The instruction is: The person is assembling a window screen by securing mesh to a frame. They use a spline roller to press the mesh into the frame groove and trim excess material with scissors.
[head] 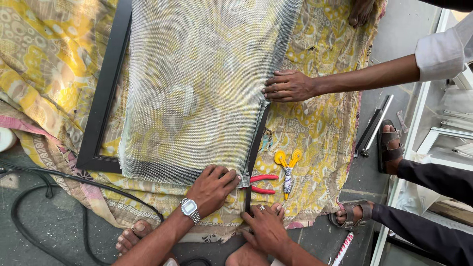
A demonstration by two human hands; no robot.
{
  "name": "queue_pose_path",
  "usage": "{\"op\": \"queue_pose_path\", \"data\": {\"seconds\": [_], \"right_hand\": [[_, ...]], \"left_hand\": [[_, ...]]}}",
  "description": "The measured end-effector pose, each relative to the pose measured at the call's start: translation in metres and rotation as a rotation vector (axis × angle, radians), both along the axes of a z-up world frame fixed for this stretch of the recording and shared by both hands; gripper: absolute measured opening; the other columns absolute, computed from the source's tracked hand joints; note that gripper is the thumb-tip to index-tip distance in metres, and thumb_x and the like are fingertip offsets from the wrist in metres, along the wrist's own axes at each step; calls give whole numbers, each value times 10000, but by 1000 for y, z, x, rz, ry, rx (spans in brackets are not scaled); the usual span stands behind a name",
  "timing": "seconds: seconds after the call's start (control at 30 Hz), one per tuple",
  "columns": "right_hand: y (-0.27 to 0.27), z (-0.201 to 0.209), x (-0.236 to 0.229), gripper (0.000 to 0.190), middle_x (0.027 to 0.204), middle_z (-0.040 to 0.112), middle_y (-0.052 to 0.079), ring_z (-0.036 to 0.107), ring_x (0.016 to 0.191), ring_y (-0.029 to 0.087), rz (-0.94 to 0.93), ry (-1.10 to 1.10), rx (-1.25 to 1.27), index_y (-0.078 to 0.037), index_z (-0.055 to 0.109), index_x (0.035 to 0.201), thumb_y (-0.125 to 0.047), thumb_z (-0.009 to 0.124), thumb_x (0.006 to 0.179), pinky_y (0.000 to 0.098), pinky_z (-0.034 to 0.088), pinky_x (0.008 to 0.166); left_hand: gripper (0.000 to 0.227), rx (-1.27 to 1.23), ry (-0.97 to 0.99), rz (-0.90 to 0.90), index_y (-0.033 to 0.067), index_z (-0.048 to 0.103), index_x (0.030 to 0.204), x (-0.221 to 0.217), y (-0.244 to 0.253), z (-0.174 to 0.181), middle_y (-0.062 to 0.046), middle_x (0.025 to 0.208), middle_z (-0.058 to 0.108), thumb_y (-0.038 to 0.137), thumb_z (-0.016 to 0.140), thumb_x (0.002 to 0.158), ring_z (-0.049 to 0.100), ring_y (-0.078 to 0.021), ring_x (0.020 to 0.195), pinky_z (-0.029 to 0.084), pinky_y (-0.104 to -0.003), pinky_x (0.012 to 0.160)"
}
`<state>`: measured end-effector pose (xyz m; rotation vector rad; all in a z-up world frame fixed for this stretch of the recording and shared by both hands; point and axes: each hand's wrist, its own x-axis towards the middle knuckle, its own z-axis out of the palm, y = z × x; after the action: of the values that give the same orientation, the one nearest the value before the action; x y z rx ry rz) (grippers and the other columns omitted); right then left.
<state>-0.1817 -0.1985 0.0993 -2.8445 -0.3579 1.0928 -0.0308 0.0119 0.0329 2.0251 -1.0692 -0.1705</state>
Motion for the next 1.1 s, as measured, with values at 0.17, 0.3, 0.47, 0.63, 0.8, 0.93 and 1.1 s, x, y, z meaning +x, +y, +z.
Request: {"op": "queue_pose_path", "data": {"seconds": [0.17, 0.3, 0.47, 0.63, 0.8, 0.93, 1.1], "right_hand": [[3, 0, -16, 382, 967, 665, 39, 661, 956, 236, -778, -83, 191, -135, 538, 1153, -289, 771, 892, 492, 426, 927], [-16, 42, 7, 475, 885, 676, 86, 654, 806, 176, -1451, 36, 607, -162, 496, 1358, -206, 692, 927, 358, 559, 756], [-40, 99, 77, 247, 795, 699, 79, 611, 628, 179, -1152, -13, 347, -80, 769, 1127, -162, 743, 896, 331, 452, 580], [-34, 97, 155, 334, 932, 681, 30, 643, 884, 226, 335, -161, 261, -112, 731, 1129, -152, 716, 798, 387, 485, 774], [-12, 78, 191, 381, 1006, 681, 65, 637, 968, 220, 629, -58, 222, -13, 699, 1152, -196, 632, 824, 383, 476, 883], [-5, 75, 200, 402, 1039, 684, 88, 636, 976, 214, 707, -57, 257, 12, 694, 1132, -200, 618, 799, 379, 457, 882], [4, 64, 212, 229, 929, 633, 67, 612, 941, 225, 713, 174, 170, -44, 694, 1007, -204, 611, 865, 390, 446, 845]], "left_hand": [[393, 14, 15, -21, 66, 699, 1208, -1, 0, -2, -71, 1146, 630, 130, 655, 823, 575, -266, 1088, 445, -458, 974], [363, 10, 28, -25, 57, 700, 1193, -1, 0, -5, -68, 1168, 629, 126, 668, 837, 574, -259, 1099, 446, -449, 982], [353, 25, 15, -18, 60, 705, 1183, -2, -3, -5, -73, 1193, 625, 121, 680, 837, 565, -254, 1105, 440, -454, 996], [367, 27, 4, -20, 49, 709, 1180, -3, -1, -5, -72, 1204, 622, 128, 654, 825, 557, -255, 1120, 436, -447, 999], [356, 11, 14, -3, 32, 707, 1181, -4, 0, -5, -64, 1205, 622, 144, 615, 856, 558, -249, 1116, 437, -440, 1011], [335, -1, 20, 18, 25, 710, 1172, -6, 0, -6, -68, 1218, 619, 151, 609, 879, 560, -254, 1125, 438, -436, 1007], [323, -18, 27, 27, 26, 720, 1158, -7, -1, -10, -70, 1252, 617, 163, 610, 887, 564, -258, 1140, 440, -446, 1010]]}}
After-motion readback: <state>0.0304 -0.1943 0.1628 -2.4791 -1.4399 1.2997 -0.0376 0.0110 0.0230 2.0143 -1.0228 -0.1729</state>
